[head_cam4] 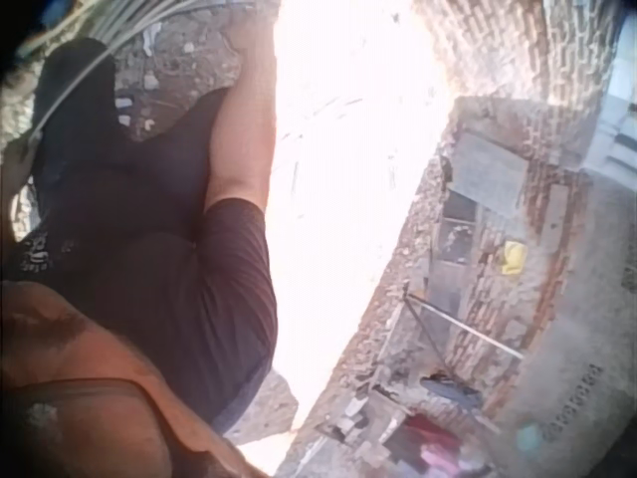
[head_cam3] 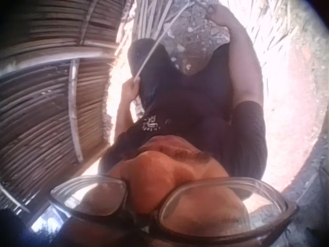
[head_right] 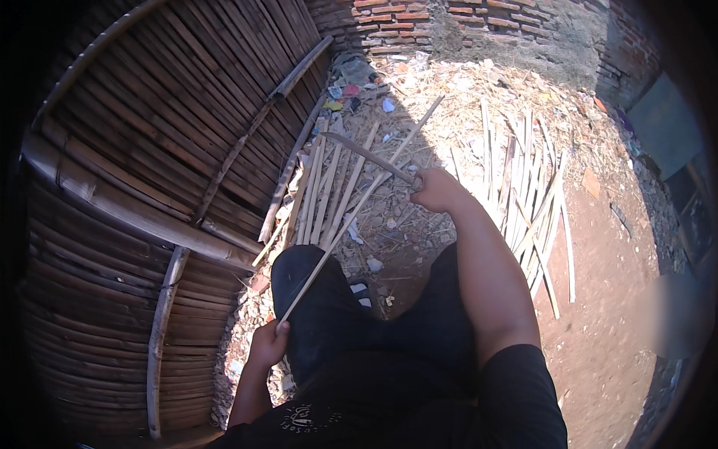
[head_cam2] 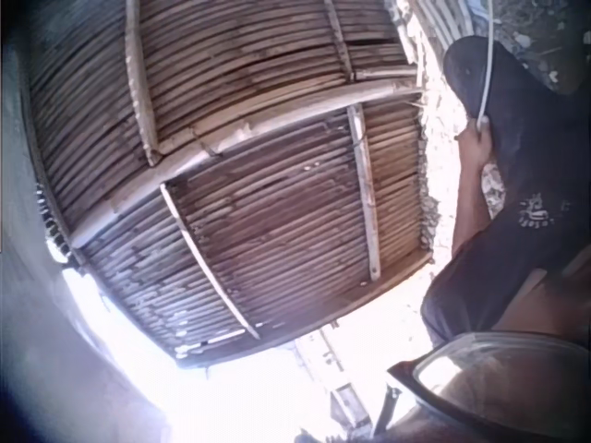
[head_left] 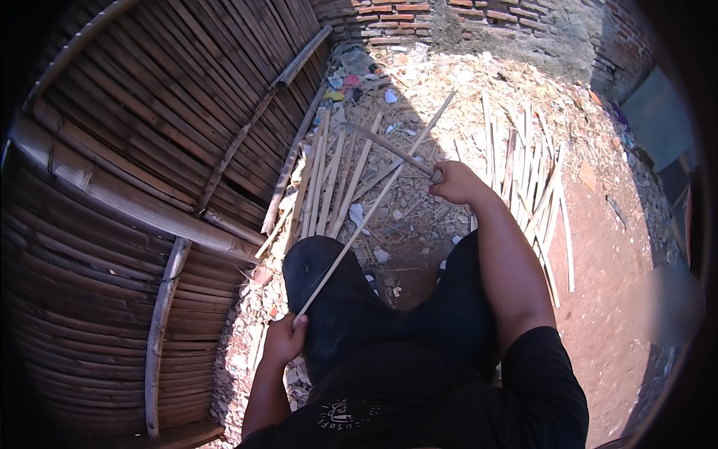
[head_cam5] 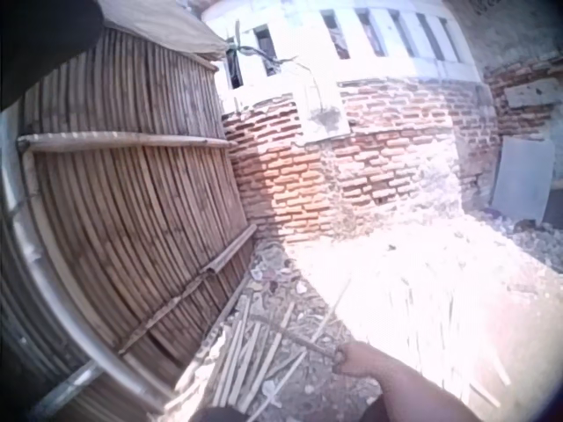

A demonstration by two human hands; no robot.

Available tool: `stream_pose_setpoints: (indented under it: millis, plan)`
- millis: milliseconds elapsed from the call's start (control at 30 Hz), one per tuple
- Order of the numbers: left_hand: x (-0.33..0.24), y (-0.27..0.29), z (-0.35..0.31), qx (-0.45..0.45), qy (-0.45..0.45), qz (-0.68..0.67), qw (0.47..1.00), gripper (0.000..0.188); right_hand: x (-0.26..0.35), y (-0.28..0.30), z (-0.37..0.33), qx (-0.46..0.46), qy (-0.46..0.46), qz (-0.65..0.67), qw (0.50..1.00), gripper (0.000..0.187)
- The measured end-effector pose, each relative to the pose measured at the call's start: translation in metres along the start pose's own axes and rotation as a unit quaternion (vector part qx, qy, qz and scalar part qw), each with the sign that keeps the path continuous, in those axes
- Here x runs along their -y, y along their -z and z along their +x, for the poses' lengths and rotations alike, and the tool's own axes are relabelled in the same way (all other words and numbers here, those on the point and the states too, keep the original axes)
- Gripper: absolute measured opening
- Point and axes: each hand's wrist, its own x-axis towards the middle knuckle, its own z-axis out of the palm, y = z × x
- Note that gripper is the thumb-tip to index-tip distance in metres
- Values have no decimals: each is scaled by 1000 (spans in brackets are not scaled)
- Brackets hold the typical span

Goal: The person is using a knife to shave thin bamboo sticks while sitting on the ground, smoothing the surfaces of the sticks one at a time.

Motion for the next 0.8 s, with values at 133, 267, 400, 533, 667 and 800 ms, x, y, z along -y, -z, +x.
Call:
stream_pose_setpoints:
  millis: [133,267,400,533,667,800]
  plan:
    - [2,1,3,16,-4,-20,1000,52,-11,0,-3,-62,-45,86,993,61]
    - [2,3,2,12,-3,-23,1000,51,21,-21,-8,40,106,-36,993,54]
    - [2,4,2,13,-4,2,1000,50,68,-46,-26,181,190,-102,959,47]
    - [2,0,-1,1,-1,2,1000,50,84,-40,-35,202,202,-121,951,46]
    - [3,0,1,2,-17,-4,1000,51,42,-12,-25,76,108,-130,983,50]
    - [4,0,4,18,0,-7,1000,50,11,15,-15,-34,-36,-56,997,53]
